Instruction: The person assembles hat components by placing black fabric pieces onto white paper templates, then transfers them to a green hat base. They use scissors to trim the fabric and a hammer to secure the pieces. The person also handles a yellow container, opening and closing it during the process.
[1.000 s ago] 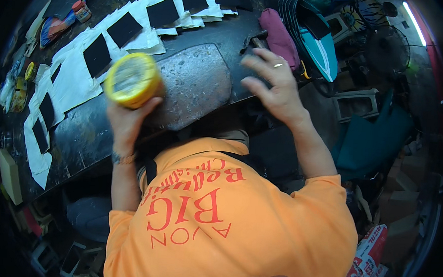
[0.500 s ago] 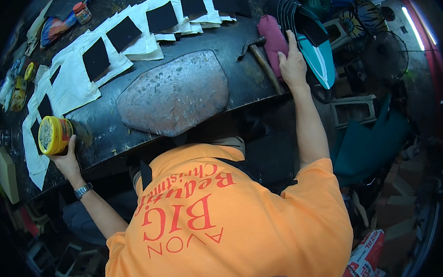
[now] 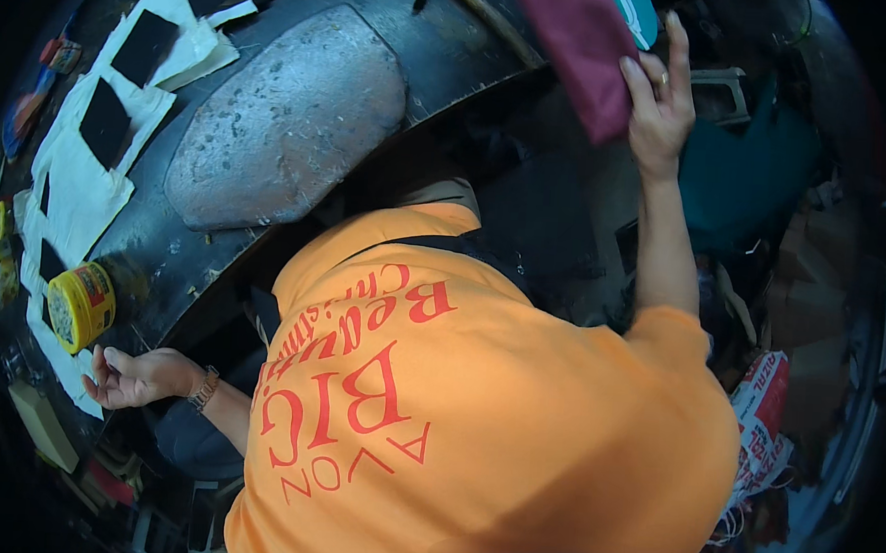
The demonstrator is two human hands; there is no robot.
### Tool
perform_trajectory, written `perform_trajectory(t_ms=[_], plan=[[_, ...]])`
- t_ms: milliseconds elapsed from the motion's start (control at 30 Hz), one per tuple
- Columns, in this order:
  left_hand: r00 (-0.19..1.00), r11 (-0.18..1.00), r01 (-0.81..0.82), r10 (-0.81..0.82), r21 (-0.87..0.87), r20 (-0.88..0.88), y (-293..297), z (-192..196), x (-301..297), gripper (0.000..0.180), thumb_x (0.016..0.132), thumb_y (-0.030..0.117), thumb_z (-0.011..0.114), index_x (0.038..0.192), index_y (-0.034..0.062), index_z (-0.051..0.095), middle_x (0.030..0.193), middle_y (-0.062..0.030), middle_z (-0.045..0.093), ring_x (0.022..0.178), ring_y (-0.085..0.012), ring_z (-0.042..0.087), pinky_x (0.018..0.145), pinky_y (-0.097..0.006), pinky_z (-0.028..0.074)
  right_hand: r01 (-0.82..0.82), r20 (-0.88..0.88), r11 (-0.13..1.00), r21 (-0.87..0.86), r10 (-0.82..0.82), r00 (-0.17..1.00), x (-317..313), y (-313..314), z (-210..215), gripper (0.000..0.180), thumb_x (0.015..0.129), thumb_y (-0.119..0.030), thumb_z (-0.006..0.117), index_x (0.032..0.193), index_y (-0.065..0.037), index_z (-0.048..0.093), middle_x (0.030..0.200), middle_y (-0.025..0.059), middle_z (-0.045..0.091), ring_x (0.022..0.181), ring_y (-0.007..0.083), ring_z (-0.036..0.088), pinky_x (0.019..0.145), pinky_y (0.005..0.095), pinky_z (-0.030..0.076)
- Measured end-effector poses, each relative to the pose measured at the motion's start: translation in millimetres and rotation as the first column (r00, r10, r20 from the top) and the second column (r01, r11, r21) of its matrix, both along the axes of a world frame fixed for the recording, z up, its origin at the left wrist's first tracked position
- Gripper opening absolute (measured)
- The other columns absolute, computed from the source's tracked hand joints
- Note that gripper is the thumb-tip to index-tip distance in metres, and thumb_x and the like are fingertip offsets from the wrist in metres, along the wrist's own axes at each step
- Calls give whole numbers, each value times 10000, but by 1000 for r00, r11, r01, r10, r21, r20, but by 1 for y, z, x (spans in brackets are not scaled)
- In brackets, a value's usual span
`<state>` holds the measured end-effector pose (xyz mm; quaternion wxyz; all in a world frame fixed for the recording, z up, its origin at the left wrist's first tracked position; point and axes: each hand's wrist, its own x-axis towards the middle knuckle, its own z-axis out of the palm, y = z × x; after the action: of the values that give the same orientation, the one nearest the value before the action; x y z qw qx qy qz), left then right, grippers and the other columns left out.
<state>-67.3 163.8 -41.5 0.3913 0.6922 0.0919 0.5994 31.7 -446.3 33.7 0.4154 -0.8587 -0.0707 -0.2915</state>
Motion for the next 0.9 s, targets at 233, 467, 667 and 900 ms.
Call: perform_trajectory(t_ms=[233, 467, 667, 900], plan=[[902, 903, 421, -406, 85, -148, -88, 13, 55, 257, 951, -50, 619, 1204, -14, 583, 1036, -138, 707, 950, -200, 673, 927, -348, 530, 267, -219, 954, -137, -292, 931, -132, -19, -43, 698, 907, 57, 651, 1547, -108, 426, 1546, 100, 503, 910, 120, 651, 876, 275, 540], [146, 261, 964, -671, -48, -727, -206, 64, 82, 331, 863, 102, 779, 1179, 61, 690, 1088, -124, 713, 989, -243, 702, 879, -337, 545, 180, -162, 881, -437, -274, 948, -160, -21, -97, 661, 884, 58, 620, 1512, -101, 486, 1219, 151, 705, 859, 306, 684, 832, 392, 541], [-90, -141, 990, -667, 6, -740, -340, 25, 97, 444, 907, 323, 727, 1228, 28, 643, 1283, -183, 610, 1174, -368, 598, 1000, -441, 495, 54, -81, 814, -579, -123, 989, -148, -9, -84, 660, 852, 62, 656, 1481, -87, 526, 939, 96, 687, 738, 268, 581, 788, 383, 490], [-113, -142, 988, -464, -52, -878, -411, -21, 117, 340, 901, 353, 751, 1140, 112, 745, 1193, -124, 675, 1156, -325, 608, 960, -420, 491, -105, -106, 835, -540, 56, 993, -151, 5, -70, 636, 830, 94, 658, 1437, -69, 563, 859, 82, 657, 710, 269, 571, 746, 393, 486]])
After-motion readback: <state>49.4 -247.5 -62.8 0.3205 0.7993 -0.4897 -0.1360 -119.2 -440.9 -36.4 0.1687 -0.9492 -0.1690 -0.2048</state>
